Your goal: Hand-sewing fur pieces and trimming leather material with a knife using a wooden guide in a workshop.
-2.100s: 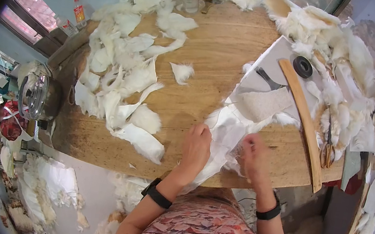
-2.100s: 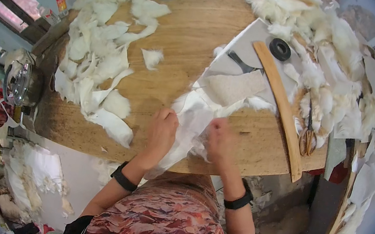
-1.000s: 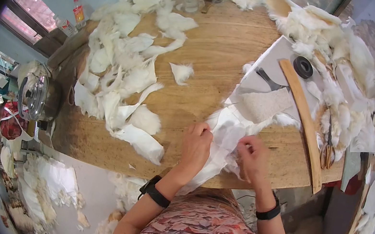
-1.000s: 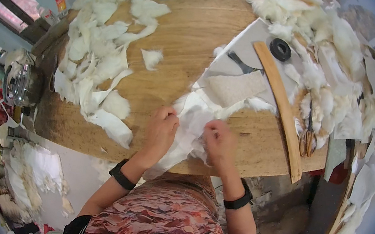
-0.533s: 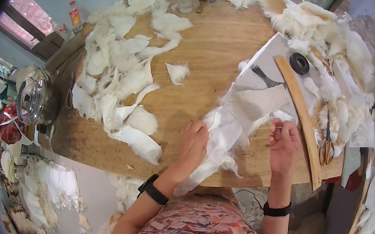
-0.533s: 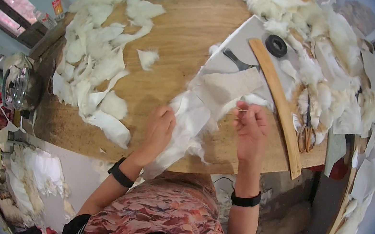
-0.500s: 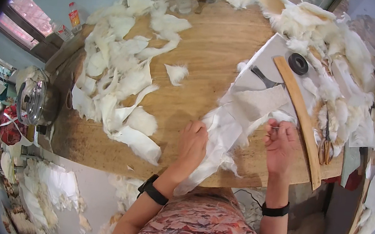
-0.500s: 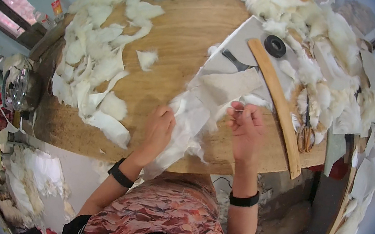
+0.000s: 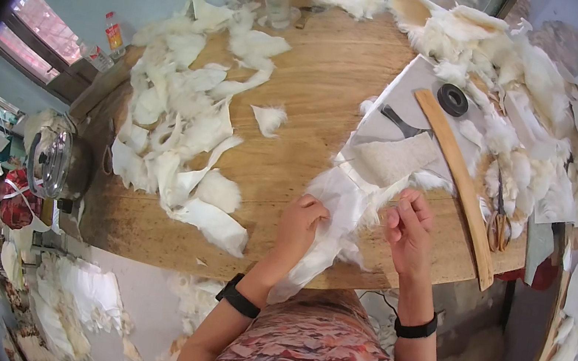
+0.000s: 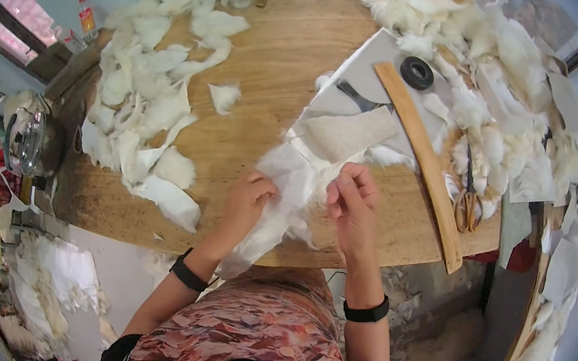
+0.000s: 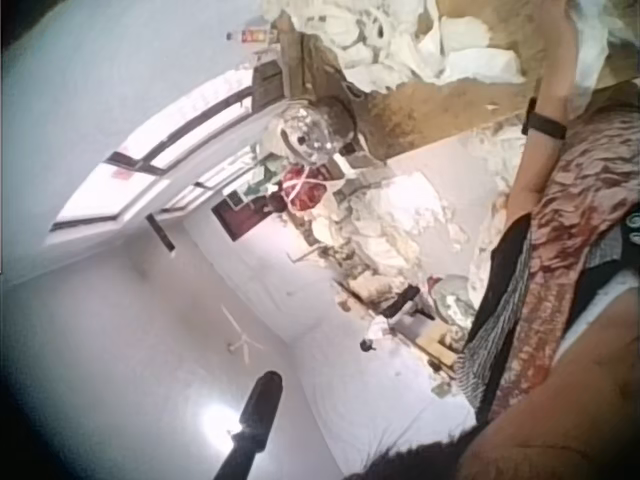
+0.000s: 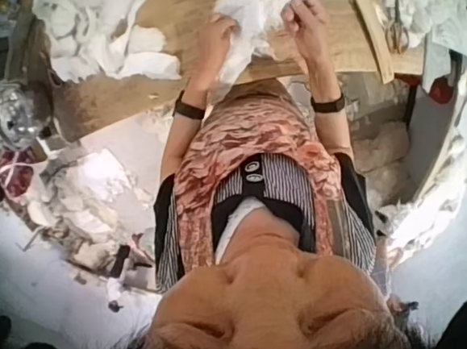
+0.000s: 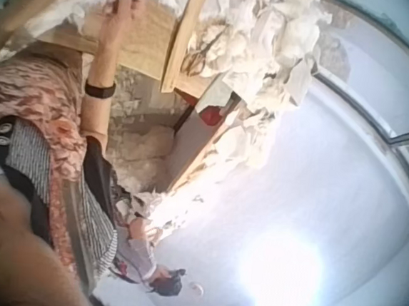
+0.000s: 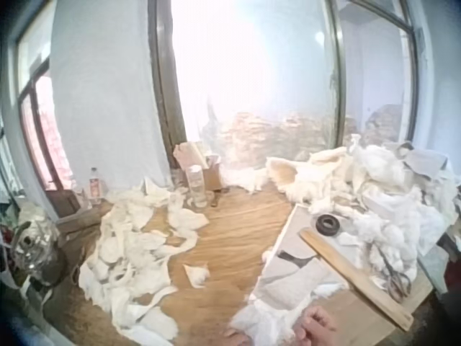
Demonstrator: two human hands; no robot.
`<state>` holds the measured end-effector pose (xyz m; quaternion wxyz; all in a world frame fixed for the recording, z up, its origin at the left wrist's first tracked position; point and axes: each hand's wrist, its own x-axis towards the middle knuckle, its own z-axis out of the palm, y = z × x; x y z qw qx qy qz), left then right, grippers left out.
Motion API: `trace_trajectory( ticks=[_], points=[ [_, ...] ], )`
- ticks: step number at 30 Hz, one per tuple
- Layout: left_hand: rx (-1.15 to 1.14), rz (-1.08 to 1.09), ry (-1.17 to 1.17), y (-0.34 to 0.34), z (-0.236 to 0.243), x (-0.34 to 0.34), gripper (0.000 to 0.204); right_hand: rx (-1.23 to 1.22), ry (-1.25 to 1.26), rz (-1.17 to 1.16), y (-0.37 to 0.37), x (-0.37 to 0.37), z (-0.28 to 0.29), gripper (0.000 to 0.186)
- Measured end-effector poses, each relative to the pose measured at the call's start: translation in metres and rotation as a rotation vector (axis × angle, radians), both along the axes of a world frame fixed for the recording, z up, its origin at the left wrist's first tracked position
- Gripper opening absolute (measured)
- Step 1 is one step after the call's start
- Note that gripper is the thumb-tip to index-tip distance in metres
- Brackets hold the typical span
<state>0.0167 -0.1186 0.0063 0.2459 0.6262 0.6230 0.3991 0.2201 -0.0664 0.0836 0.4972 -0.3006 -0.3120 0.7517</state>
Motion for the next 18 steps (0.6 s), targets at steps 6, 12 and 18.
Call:
trace_trajectory(
  ticks=[6,12,18],
  points=[
    [0.121,-0.063,-0.042,0.006,-0.010,-0.004,0.019,-0.051,-0.332,-0.191,-0.009,0.021,-0.014,0.004],
    [-0.050,-0.072,-0.069,0.001,0.009,-0.008,0.017,0.089,-0.323,-0.128,-0.009,-0.002,0.016,0.005],
    [0.004,-0.060,0.019,-0.001,0.010,-0.003,0.012,0.168,-0.529,0.068,-0.022,0.012,0.007,0.007]
  ],
)
